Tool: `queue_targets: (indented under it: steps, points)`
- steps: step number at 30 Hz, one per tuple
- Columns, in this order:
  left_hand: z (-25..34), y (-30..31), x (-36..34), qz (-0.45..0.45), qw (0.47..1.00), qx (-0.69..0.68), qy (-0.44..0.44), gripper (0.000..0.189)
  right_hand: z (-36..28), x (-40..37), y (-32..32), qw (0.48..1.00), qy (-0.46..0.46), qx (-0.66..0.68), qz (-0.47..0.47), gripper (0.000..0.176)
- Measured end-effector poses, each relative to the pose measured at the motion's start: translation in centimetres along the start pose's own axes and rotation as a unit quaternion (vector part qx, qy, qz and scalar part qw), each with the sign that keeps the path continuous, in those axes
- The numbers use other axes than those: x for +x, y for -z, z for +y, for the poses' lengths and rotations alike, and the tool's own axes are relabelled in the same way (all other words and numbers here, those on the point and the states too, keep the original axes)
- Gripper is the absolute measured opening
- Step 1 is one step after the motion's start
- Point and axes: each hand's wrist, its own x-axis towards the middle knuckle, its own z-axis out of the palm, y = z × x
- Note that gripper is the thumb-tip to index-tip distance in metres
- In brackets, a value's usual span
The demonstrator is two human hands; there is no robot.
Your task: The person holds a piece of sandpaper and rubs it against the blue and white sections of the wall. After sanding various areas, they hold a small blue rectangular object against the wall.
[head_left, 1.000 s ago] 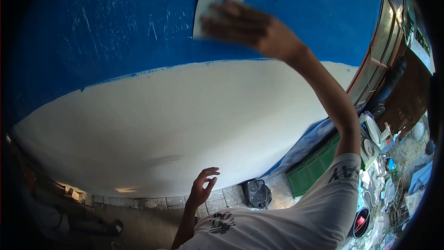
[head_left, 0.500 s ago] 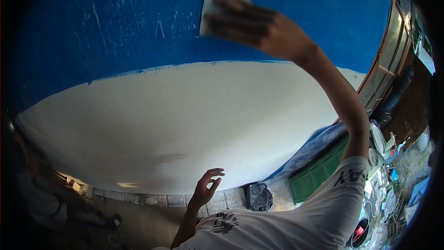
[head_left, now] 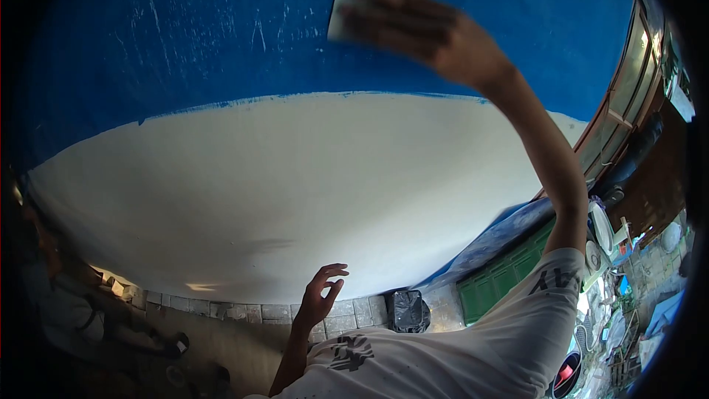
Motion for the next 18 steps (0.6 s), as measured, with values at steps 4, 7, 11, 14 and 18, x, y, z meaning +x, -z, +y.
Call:
queue_targets:
  steps: [4, 7, 11, 14, 18]
  points:
    - [-0.3, 0.6, -0.5, 0.018, 1.000, -0.015, 0.003, 0.021, -1.8, -0.3, -0.7, 0.994, 0.036, 0.096, 0.024, 0.041]
    - [-0.6, 0.9, -0.4, 0.010, 1.000, -0.015, 0.017, 0.022, 0.3, -0.3, 0.4, 0.997, -0.074, 0.029, 0.026, 0.040]
    - [-0.3, 1.1, 0.2, -0.001, 1.000, -0.010, -0.004, 0.023, -2.2, -1.3, -0.3, 0.994, -0.020, 0.107, -0.002, 0.043]
    - [-0.7, 0.8, 0.4, -0.007, 1.000, -0.021, -0.001, 0.023, 1.0, -1.3, 1.2, 0.997, -0.076, 0.012, 0.015, 0.042]
    - [0.6, 0.4, 0.9, -0.013, 0.999, -0.006, -0.030, 0.020, -1.8, -1.7, 0.9, 0.991, 0.005, 0.128, -0.027, 0.040]
